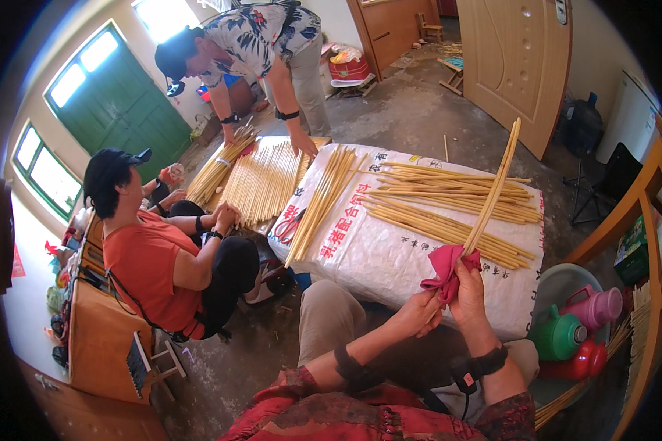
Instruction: The person uses a pink cloth to wipe down and polish several long, thin wooden sticks one at a time while sitting at a table in a workshop.
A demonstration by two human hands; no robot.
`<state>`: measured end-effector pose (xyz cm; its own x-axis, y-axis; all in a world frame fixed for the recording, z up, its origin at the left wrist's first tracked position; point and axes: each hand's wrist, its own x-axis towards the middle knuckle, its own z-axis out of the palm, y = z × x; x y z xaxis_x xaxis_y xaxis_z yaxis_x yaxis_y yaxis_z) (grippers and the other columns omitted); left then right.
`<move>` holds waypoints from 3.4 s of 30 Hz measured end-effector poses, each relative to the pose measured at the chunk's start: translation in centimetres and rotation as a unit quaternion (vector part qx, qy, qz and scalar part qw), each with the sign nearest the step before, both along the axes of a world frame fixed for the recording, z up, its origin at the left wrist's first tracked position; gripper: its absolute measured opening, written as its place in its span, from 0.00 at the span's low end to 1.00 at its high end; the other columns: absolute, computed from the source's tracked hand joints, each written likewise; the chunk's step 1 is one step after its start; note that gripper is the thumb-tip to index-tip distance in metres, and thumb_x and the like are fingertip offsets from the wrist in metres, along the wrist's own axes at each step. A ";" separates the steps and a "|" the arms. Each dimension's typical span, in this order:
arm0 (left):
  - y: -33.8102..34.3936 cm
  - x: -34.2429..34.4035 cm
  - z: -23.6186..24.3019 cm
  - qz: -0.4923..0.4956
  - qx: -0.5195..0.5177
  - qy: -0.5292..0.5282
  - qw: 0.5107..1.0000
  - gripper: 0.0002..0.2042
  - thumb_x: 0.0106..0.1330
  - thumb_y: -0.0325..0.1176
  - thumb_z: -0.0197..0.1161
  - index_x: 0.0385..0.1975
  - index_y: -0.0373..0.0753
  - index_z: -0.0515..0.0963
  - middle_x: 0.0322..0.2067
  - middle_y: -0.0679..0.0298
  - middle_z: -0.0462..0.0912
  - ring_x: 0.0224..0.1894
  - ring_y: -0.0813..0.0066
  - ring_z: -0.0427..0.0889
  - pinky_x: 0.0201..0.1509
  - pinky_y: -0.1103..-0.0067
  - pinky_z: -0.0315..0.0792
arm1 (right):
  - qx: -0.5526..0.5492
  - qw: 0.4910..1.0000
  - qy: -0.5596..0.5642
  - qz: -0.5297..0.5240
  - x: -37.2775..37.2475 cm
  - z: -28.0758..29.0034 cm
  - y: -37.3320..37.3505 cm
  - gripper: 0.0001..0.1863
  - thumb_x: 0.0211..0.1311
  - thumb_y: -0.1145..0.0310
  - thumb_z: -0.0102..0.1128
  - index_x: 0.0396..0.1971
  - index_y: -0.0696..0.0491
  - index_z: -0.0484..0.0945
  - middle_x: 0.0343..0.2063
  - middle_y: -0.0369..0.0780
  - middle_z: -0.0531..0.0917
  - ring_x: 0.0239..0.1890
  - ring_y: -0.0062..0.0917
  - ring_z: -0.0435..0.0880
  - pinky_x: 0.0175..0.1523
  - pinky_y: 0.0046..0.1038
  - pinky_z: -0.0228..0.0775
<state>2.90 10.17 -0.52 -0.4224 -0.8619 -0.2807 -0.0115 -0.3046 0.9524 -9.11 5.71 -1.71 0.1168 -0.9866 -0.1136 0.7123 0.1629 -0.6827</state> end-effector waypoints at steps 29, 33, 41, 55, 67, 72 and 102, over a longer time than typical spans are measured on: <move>0.3 0.1 -0.6 -0.003 0.016 0.017 1.000 0.15 0.65 0.41 0.36 0.27 0.36 0.64 0.11 0.65 0.66 0.05 0.81 0.61 0.07 0.84 0.56 | 0.013 1.000 0.003 -0.005 0.4 0.6 0.3 0.10 0.57 0.68 0.48 0.38 0.55 0.68 0.32 0.34 0.75 0.34 0.18 0.73 0.39 0.21 0.67; 0.3 0.0 -0.7 0.002 0.022 0.016 1.000 0.15 0.65 0.41 0.36 0.27 0.35 0.64 0.11 0.65 0.66 0.05 0.80 0.61 0.07 0.84 0.56 | 0.014 1.000 0.003 0.000 0.2 0.4 0.3 0.10 0.57 0.68 0.48 0.38 0.54 0.68 0.32 0.34 0.75 0.33 0.18 0.74 0.38 0.20 0.68; 0.2 0.0 -0.8 -0.002 0.017 0.023 1.000 0.15 0.65 0.41 0.37 0.27 0.35 0.64 0.11 0.64 0.66 0.05 0.80 0.61 0.06 0.84 0.56 | 0.009 1.000 0.008 -0.013 0.2 0.1 0.2 0.11 0.59 0.67 0.44 0.41 0.53 0.67 0.33 0.35 0.75 0.34 0.19 0.75 0.38 0.22 0.70; 0.2 -0.5 -0.7 -0.002 0.027 0.024 0.999 0.14 0.65 0.40 0.36 0.28 0.35 0.64 0.11 0.64 0.66 0.05 0.81 0.60 0.06 0.85 0.56 | 0.013 1.000 0.001 -0.027 0.0 0.6 0.3 0.09 0.58 0.65 0.47 0.35 0.54 0.68 0.26 0.34 0.75 0.25 0.18 0.74 0.28 0.20 0.68; 0.4 -0.9 1.0 -0.070 -0.006 -0.036 0.997 0.14 0.64 0.43 0.40 0.25 0.39 0.64 0.10 0.70 0.62 0.08 0.84 0.58 0.09 0.86 0.53 | -0.033 0.987 -0.006 -0.155 -4.9 1.4 -3.1 0.10 0.58 0.65 0.46 0.36 0.54 0.68 0.24 0.37 0.74 0.21 0.20 0.73 0.22 0.24 0.71; 3.2 5.9 1.1 -0.124 -0.040 -0.121 0.984 0.12 0.64 0.39 0.42 0.23 0.40 0.66 0.13 0.74 0.61 0.14 0.89 0.58 0.14 0.88 0.52 | -0.088 0.962 -0.035 -0.255 -8.8 0.9 -4.9 0.10 0.55 0.65 0.51 0.34 0.54 0.69 0.26 0.39 0.75 0.25 0.23 0.75 0.24 0.28 0.73; -2.8 -1.4 2.7 0.062 -0.126 -0.070 0.988 0.08 0.62 0.33 0.44 0.24 0.38 0.67 0.12 0.69 0.66 0.10 0.86 0.61 0.10 0.86 0.54 | -0.060 0.995 -0.070 0.030 -1.2 1.8 0.0 0.15 0.58 0.60 0.46 0.41 0.54 0.68 0.33 0.35 0.75 0.35 0.19 0.73 0.42 0.21 0.65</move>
